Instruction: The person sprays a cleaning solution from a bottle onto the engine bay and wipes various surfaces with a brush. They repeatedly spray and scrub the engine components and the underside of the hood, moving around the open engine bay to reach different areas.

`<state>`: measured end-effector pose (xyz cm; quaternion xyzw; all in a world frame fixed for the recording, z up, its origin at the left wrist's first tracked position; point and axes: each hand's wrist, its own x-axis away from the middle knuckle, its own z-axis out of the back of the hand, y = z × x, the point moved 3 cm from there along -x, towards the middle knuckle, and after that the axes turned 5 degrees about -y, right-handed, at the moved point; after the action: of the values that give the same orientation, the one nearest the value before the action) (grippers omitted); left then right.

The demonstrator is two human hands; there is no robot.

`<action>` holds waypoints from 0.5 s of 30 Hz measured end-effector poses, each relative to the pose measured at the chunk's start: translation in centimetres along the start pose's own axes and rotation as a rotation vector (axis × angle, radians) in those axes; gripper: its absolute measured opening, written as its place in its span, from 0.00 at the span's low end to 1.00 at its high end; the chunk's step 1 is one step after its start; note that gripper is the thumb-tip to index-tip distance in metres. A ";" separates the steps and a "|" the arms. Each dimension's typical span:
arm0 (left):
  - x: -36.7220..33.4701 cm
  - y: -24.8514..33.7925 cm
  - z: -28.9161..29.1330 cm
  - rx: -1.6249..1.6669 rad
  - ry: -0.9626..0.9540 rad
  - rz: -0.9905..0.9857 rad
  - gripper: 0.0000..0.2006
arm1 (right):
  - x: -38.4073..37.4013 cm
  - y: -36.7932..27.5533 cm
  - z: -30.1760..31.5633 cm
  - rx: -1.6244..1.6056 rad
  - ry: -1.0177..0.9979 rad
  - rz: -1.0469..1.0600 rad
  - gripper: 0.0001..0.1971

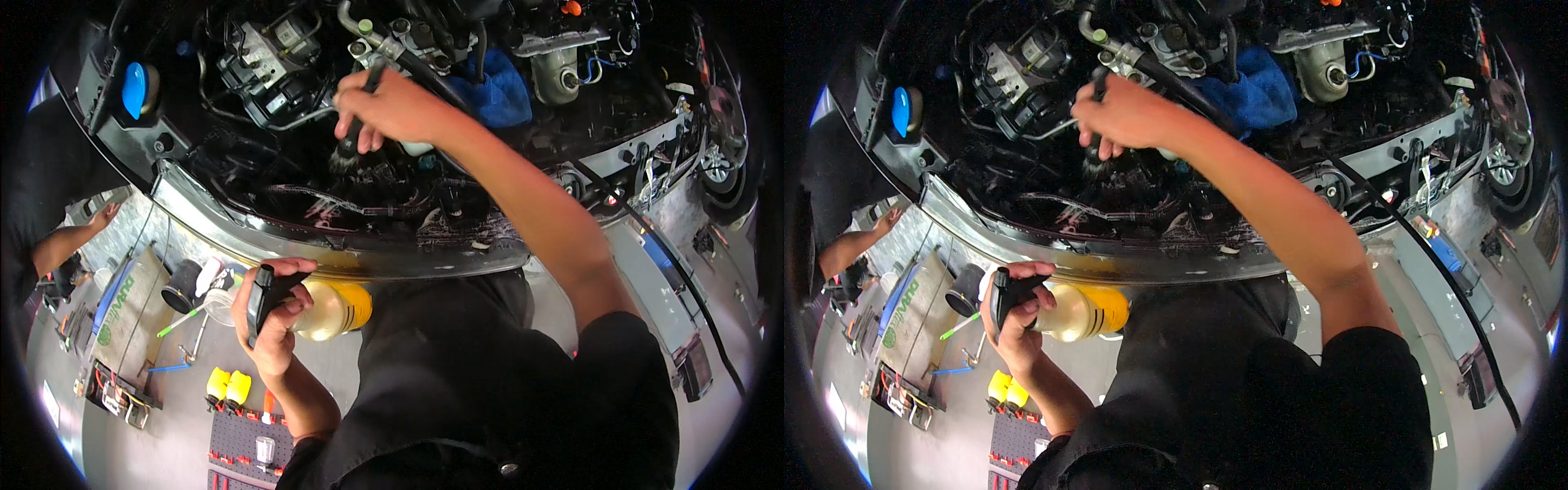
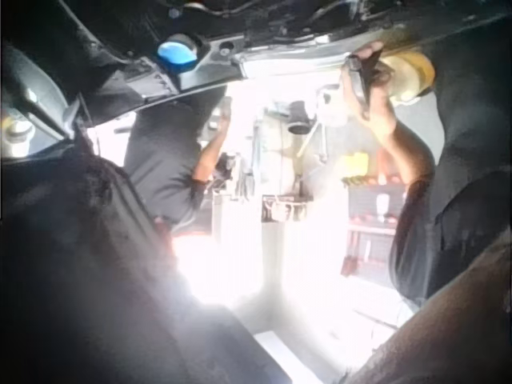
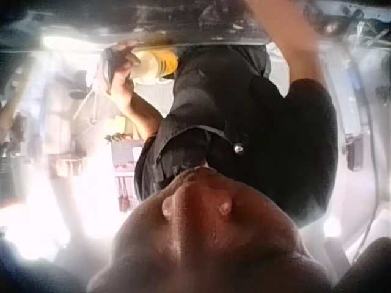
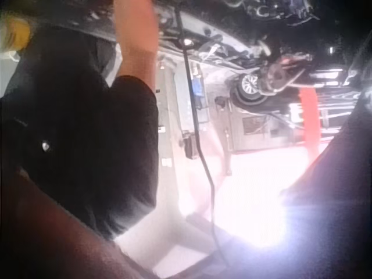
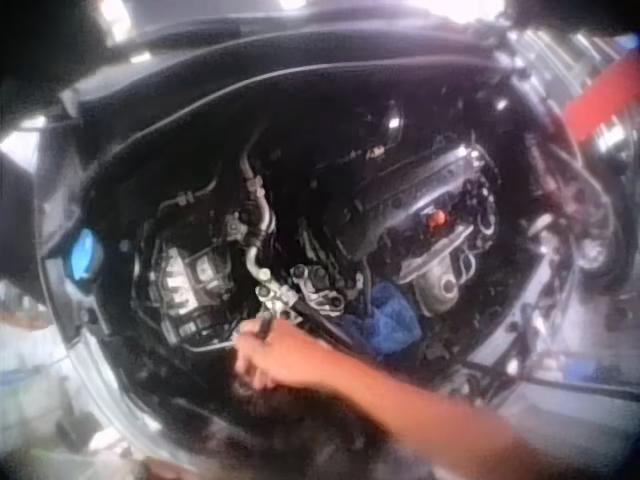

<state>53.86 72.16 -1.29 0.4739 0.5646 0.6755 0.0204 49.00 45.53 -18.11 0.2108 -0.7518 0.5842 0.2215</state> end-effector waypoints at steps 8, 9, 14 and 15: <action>0.0 0.1 -0.1 0.003 0.013 0.005 0.23 | -1.4 2.4 -0.7 0.176 0.072 -0.152 0.18; -0.1 0.1 -0.1 0.006 0.004 0.004 0.23 | -1.3 1.9 -0.2 0.209 0.086 -0.182 0.18; -0.3 -0.2 0.1 -0.015 -0.034 0.016 0.24 | -0.5 2.0 1.1 0.193 0.159 -0.256 0.16; -0.6 -0.1 0.0 -0.021 -0.038 0.014 0.24 | -0.5 2.0 1.0 0.132 0.143 -0.287 0.16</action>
<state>54.11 71.83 -1.78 0.4904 0.5535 0.6724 0.0316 48.16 45.04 -20.16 0.2880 -0.6562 0.6082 0.3414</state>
